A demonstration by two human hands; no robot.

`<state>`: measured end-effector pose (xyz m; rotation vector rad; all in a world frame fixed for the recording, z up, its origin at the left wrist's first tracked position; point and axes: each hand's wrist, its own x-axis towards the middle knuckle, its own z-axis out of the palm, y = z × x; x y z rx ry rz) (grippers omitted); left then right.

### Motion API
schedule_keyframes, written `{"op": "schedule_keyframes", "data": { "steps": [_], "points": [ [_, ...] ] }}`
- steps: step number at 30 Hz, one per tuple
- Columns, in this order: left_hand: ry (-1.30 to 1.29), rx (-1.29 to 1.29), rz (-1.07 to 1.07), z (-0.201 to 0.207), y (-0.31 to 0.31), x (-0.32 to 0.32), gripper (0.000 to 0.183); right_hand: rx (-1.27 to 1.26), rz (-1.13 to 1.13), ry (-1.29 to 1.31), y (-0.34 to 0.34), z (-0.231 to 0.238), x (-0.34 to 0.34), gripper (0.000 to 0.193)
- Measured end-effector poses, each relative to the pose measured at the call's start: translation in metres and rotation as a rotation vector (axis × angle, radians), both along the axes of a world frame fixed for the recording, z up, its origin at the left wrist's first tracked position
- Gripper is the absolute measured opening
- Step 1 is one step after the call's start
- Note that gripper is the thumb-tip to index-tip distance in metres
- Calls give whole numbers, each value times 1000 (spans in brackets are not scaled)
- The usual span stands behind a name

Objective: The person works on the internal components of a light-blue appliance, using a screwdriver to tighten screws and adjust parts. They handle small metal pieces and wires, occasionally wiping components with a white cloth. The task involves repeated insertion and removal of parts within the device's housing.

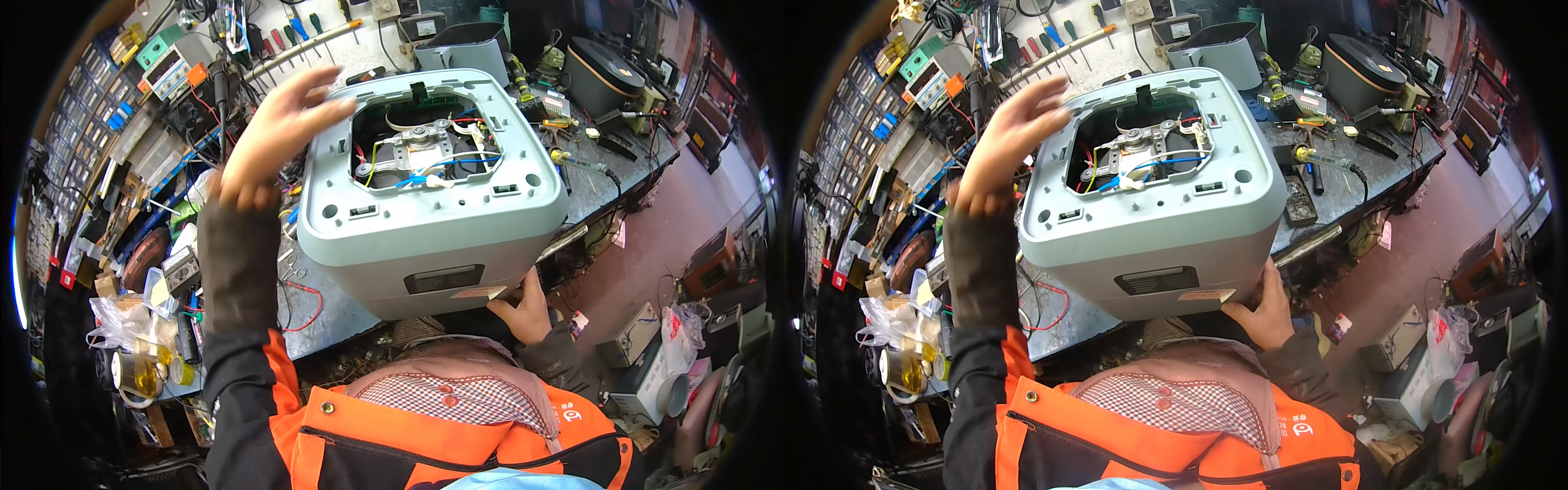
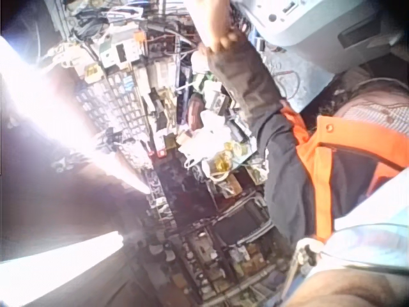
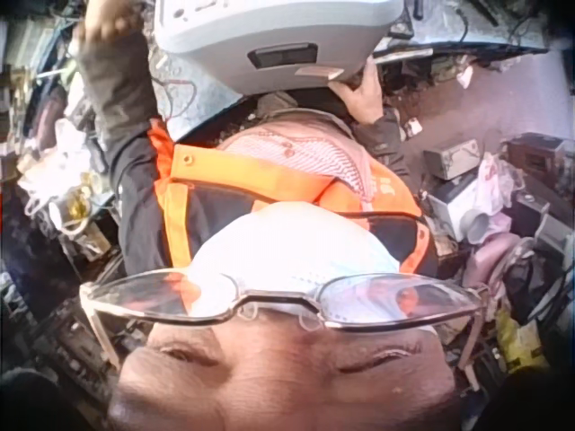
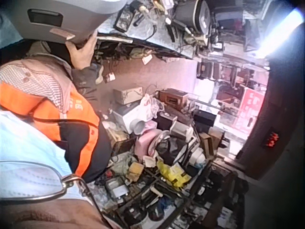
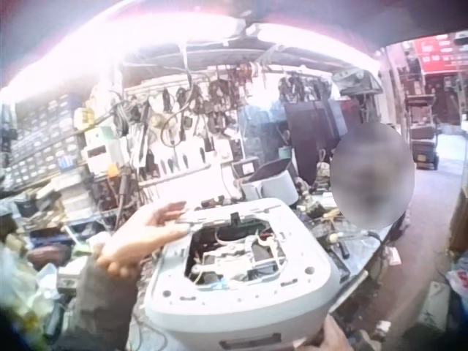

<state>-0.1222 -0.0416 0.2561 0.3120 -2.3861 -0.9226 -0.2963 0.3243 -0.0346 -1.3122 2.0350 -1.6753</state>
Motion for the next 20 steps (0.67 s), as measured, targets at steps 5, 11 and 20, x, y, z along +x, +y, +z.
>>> {"op": "schedule_keyframes", "data": {
  "steps": [5,11,20],
  "points": [
    [266,413,-78,-65,95,84,111,-11,116,-246,-10,14,11,100],
    [331,629,25,-57,46,91,94,83,310,20,0,37,48,90],
    [431,376,182,-71,32,99,75,259,-490,560,-79,3,-78,48]
  ]
}}
